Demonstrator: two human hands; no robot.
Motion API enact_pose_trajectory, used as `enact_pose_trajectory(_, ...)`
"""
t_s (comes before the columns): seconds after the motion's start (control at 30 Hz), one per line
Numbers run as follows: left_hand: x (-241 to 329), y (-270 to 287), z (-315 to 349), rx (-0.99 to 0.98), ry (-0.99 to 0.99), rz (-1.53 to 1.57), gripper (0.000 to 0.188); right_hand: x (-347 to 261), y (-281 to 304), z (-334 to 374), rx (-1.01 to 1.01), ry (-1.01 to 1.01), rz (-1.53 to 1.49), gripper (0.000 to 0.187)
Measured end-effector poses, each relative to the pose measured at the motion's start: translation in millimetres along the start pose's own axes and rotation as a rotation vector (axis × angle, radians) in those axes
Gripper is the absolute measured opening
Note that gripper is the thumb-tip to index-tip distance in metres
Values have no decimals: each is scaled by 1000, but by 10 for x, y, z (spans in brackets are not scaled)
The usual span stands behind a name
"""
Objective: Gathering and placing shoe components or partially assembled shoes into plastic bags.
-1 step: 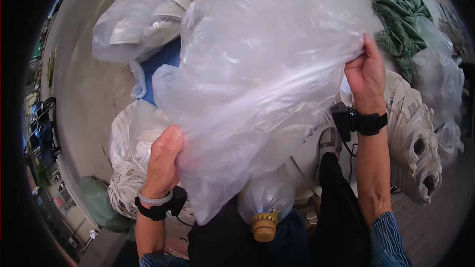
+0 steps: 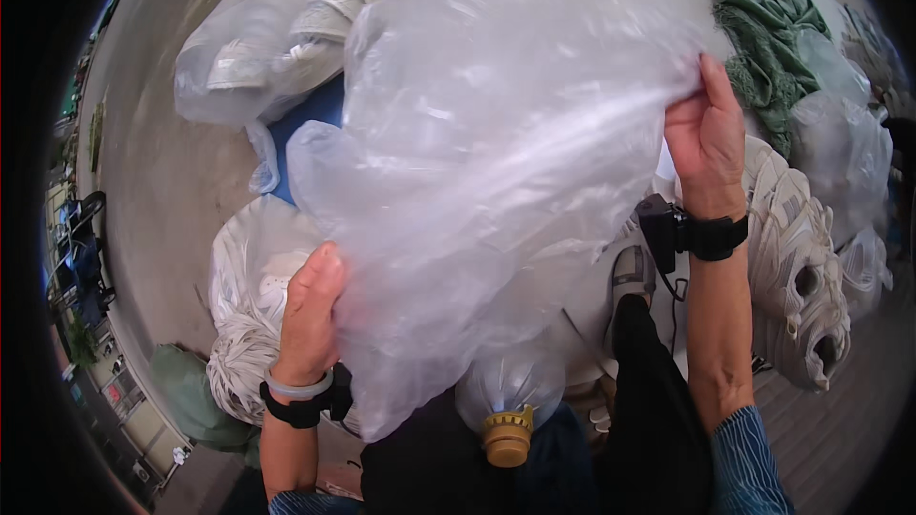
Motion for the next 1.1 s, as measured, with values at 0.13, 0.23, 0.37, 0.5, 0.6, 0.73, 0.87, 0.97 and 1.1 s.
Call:
enact_pose_trajectory(0.13,134,29,123,6,-86,-380,35,1,-840,224,-297,-4,267,47)
enact_pose_trajectory(0.23,179,-69,118,85,70,-454,31,180,-719,295,-212,100,873,53)
enact_pose_trajectory(0.37,221,-135,212,64,-181,-714,28,444,-595,561,-282,-236,772,57)
enact_pose_trajectory(0.5,-267,-446,-141,-408,-383,-1392,29,377,-820,774,-413,140,1145,64)
enact_pose_trajectory(0.6,-459,-431,-80,-425,-624,-1414,32,450,-1258,1007,-719,262,1128,66)
enact_pose_trajectory(0.73,-587,-518,-160,-451,-444,-1385,37,892,-1517,1423,-1048,179,1209,63)
enact_pose_trajectory(0.87,-664,-576,-210,-492,-260,-1326,42,1295,-1212,1393,-1141,-262,1116,38)
enact_pose_trajectory(0.97,-703,-568,-211,-517,-121,-1275,46,1316,-1045,1125,-916,-275,1079,21)
enact_pose_trajectory(1.1,-51,-461,31,-476,-206,-811,36,1215,-487,462,-187,-464,658,20)
Point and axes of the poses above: each hand's wrist, its own z-axis away from the middle knuckle, its own y-axis out of the back of the hand, x = y × z, the point moved 3 cm from there along -z, towards the middle knuckle, and after that the axes turned 4 degrees about -x, right-handed, at the moved point
